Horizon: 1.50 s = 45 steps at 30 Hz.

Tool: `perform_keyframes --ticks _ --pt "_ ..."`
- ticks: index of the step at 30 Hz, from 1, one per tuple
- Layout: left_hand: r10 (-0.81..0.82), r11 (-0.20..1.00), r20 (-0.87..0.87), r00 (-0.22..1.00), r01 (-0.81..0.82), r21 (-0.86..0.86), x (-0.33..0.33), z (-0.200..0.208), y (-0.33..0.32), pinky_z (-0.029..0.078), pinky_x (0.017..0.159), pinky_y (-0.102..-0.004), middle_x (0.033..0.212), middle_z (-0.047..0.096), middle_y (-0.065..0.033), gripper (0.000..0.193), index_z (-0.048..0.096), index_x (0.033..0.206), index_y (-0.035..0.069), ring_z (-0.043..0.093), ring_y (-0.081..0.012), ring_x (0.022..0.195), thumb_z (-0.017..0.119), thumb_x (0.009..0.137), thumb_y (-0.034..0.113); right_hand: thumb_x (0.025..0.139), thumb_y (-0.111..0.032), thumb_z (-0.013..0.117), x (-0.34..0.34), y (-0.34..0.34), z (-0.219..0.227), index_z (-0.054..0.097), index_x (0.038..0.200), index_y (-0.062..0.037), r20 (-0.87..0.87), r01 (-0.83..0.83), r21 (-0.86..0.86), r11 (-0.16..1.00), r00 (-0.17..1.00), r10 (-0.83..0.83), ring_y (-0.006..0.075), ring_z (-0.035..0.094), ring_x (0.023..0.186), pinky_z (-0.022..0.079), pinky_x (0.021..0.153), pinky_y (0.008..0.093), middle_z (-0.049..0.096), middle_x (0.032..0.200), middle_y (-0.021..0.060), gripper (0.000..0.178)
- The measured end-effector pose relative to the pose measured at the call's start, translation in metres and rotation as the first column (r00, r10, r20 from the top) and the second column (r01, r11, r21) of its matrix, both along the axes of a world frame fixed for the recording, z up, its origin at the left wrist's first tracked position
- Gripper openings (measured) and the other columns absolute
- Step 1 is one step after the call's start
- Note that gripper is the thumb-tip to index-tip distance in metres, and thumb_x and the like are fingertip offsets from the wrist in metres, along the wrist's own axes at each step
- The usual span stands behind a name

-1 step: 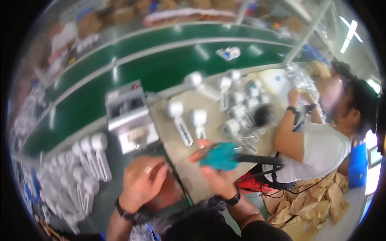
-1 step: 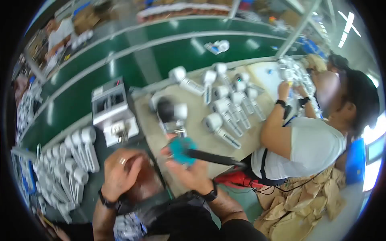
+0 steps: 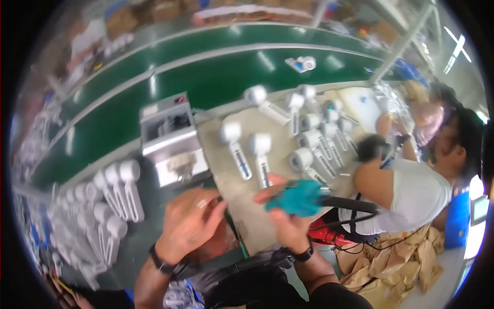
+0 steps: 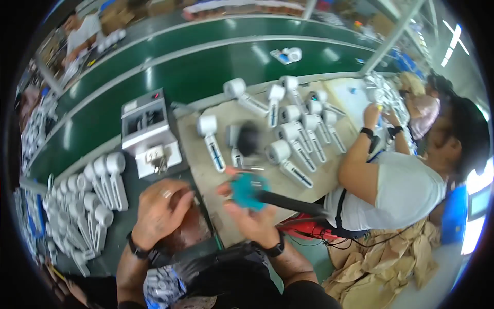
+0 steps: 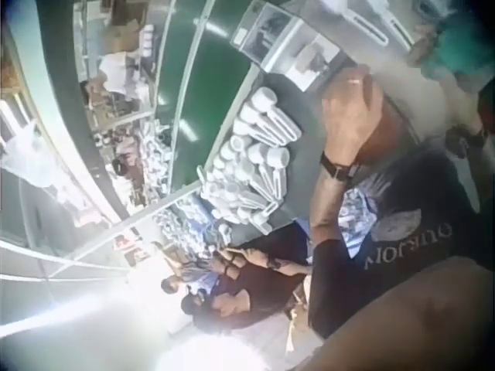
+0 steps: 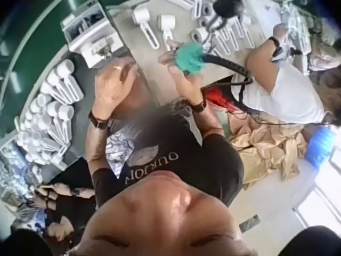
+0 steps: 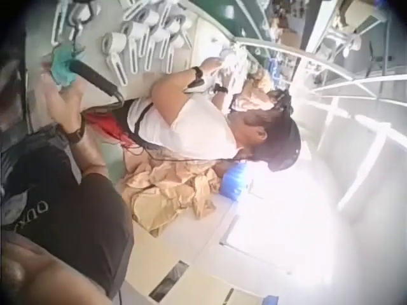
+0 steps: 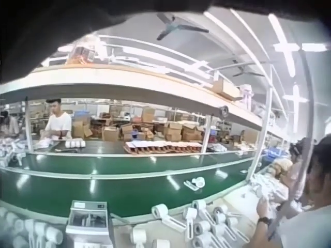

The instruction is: The person picks up a fan, places it on a block, and uses a power tool on the handle before fitting a cover onto the fan by hand. They repeat this process for several fans, occasionally moving other fans on the table.

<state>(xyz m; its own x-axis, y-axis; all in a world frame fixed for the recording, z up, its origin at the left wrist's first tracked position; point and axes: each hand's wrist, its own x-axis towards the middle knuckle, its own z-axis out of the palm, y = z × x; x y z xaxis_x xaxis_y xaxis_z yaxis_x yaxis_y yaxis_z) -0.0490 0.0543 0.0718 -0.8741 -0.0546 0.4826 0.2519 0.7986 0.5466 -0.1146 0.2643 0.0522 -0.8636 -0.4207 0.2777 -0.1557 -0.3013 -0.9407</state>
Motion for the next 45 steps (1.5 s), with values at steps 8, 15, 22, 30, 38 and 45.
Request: perform_keyframes --ticks 8,15,22,30,38,45 --pt "0.158 0.936 -0.08 0.984 -0.175 -0.307 -0.091 -0.043 0.022 0.039 0.057 -0.0357 0.07 0.053 -0.0041 0.027 0.059 0.081 0.013 0.056 -0.0203 0.067 0.07 0.087 0.036 0.088 -0.026 0.069 0.007 0.0 0.0 0.045 0.136 0.0083 -0.079 0.116 0.074 0.991 0.991 -0.11 0.0184 0.064 0.091 0.049 0.08 0.0308 0.068 0.101 0.0137 0.064" --pt "0.065 0.949 -0.017 0.998 -0.067 -0.309 -0.12 -0.072 0.062 0.042 0.068 -0.0398 0.082 0.059 -0.0024 0.016 0.058 0.083 0.014 0.059 -0.0258 0.076 0.059 0.088 0.03 0.087 -0.028 0.069 0.011 0.022 -0.006 0.047 0.134 0.0075 -0.012 0.127 0.168 0.978 0.992 -0.126 0.0165 0.062 0.085 0.048 0.078 0.0306 0.069 0.098 0.0141 0.063" --pt "0.081 0.968 0.046 0.996 -0.068 -0.24 -0.108 -0.057 0.05 0.051 0.074 -0.0431 0.098 0.061 -0.009 0.018 0.061 0.093 0.011 0.063 -0.0294 0.086 0.063 0.083 0.026 0.087 -0.025 0.068 0.003 0.008 -0.004 0.048 0.133 0.0052 -0.033 0.116 0.192 0.975 0.993 -0.111 0.0137 0.061 0.084 0.047 0.074 0.026 0.068 0.098 0.0128 0.058" --pt "-0.052 0.997 -0.118 0.992 0.045 -0.062 -0.02 -0.02 0.001 0.054 0.067 -0.0376 0.09 0.058 -0.0116 0.032 0.06 0.098 0.0 0.063 -0.0276 0.079 0.071 0.08 0.024 0.091 -0.046 0.065 0.013 -0.012 -0.018 0.043 0.132 0.0077 -0.125 0.136 0.125 0.983 0.985 -0.12 0.0205 0.059 0.074 0.05 0.066 0.0309 0.061 0.083 0.01 0.071" --pt "-0.018 0.984 -0.016 1.0 0.015 -0.175 0.045 -0.045 -0.037 0.051 0.076 -0.0318 0.093 0.057 -0.0077 0.029 0.062 0.096 0.001 0.059 -0.0219 0.086 0.069 0.08 0.024 0.097 -0.037 0.053 0.03 -0.041 -0.003 0.042 0.13 0.0084 -0.145 0.012 0.113 0.993 0.989 0.005 0.0234 0.057 0.078 0.051 0.071 0.0342 0.059 0.089 0.0138 0.057" --pt "0.031 0.978 -0.09 0.995 -0.048 -0.202 0.048 -0.066 -0.031 0.05 0.084 -0.032 0.104 0.063 -0.008 0.03 0.065 0.103 0.003 0.061 -0.0224 0.094 0.067 0.086 0.028 0.096 -0.049 0.046 0.037 -0.054 0.014 0.054 0.103 0.0017 -0.338 0.246 0.239 0.94 0.928 -0.157 0.0218 0.049 0.065 0.043 0.062 0.0341 0.053 0.074 0.0104 0.052"
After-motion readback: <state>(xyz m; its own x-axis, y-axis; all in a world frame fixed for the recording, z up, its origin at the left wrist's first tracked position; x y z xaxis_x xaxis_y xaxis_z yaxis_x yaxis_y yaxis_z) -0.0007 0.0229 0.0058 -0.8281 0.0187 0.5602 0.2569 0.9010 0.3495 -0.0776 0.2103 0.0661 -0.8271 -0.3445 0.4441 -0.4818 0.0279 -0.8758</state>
